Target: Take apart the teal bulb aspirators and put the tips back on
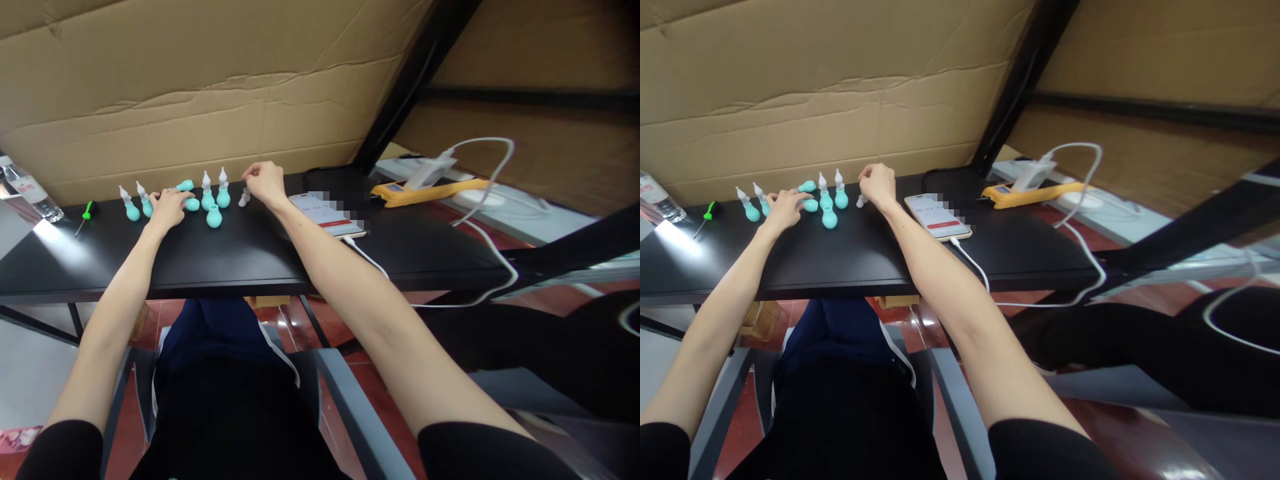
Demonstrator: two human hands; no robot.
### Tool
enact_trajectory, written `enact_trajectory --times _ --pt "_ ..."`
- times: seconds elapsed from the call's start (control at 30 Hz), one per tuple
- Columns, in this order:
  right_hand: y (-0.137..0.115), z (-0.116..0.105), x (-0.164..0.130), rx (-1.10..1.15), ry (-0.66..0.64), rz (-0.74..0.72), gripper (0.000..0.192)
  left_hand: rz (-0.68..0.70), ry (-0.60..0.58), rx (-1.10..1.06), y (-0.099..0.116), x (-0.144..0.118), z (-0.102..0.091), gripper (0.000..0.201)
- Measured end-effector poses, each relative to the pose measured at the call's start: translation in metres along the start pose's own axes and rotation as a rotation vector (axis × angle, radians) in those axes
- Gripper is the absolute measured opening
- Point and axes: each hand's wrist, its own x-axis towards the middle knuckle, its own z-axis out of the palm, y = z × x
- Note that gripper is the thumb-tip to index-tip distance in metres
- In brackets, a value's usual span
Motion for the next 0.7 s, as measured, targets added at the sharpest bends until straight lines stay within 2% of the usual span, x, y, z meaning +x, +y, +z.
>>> enact_trajectory --times 0.1,0.23,0.4,0.47,0.6,0.7 --pt "0.001 0.0 0.001 0.001 0.0 -0.008 0.021 0.017 0.048 -0.046 -0.002 0.002 0.0 0.039" --pt "-0.002 -0.002 -0.001 0.006 0.001 -0.006 0.024 0.029 0.108 -0.153 -0.01 0.01 -0.001 0.044" --pt "-0.006 -0.004 -0.003 -0.006 0.008 0.005 0.028 0.051 0.38 -0.32 -0.012 0.018 -0.004 0.04" --pt "-0.007 -0.004 -0.003 -0.009 0.009 0.008 0.027 0.046 0.457 -0.385 -0.008 0.017 -0.007 0.045" --pt "-0.005 -0.004 -0.001 0.001 0.044 -0.012 0.031 0.05 0.531 -0.46 0.004 0.014 -0.011 0.051" --pt "-0.008 -0.006 -0.001 0.044 0.08 -0.055 0.034 0.1 0.568 -0.517 0.009 0.013 -0.013 0.068"
